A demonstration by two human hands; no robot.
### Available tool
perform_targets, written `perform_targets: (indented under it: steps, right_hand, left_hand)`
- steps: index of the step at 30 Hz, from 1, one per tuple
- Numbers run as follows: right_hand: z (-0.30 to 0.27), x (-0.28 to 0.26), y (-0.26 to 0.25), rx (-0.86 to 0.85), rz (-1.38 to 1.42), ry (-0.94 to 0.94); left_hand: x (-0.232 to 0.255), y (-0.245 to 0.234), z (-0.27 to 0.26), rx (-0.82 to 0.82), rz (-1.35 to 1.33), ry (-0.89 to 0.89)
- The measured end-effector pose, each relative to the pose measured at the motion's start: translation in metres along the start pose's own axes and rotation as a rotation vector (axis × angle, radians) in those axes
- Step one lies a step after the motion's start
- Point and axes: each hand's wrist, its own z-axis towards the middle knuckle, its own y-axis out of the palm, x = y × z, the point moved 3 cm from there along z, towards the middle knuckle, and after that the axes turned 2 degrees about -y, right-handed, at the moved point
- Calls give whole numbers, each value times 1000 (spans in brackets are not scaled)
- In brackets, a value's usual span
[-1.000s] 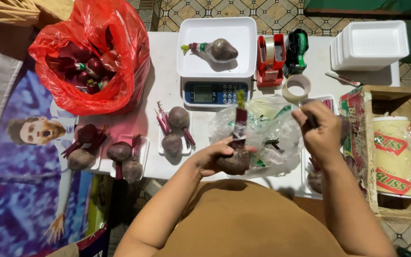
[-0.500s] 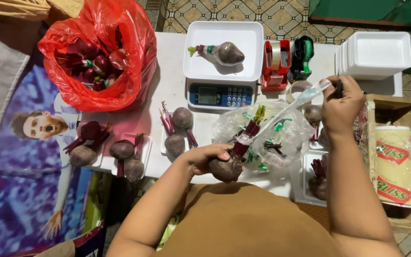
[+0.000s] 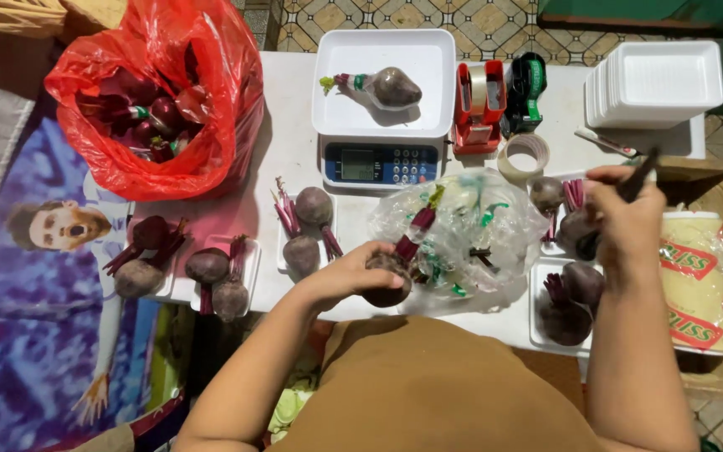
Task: Trimming, bagging, and weighing beetroots for distribution
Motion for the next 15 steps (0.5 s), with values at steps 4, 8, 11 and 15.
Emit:
perform_targets:
  steps: [4, 8, 11, 15]
  right_hand:
    - [-75, -41, 59, -180, -178, 72]
    - [-102, -19, 113, -493, -155, -342]
    - [-114, -5, 129, -465, -244, -466]
    - [-115, 27, 129, -389, -398, -525]
  left_hand:
    - [16, 19, -11, 181, 132, -6]
    - [11, 26, -2, 288, 351, 98]
    - [15, 32, -1, 325, 428, 105]
    - [11, 36, 2, 342, 467, 114]
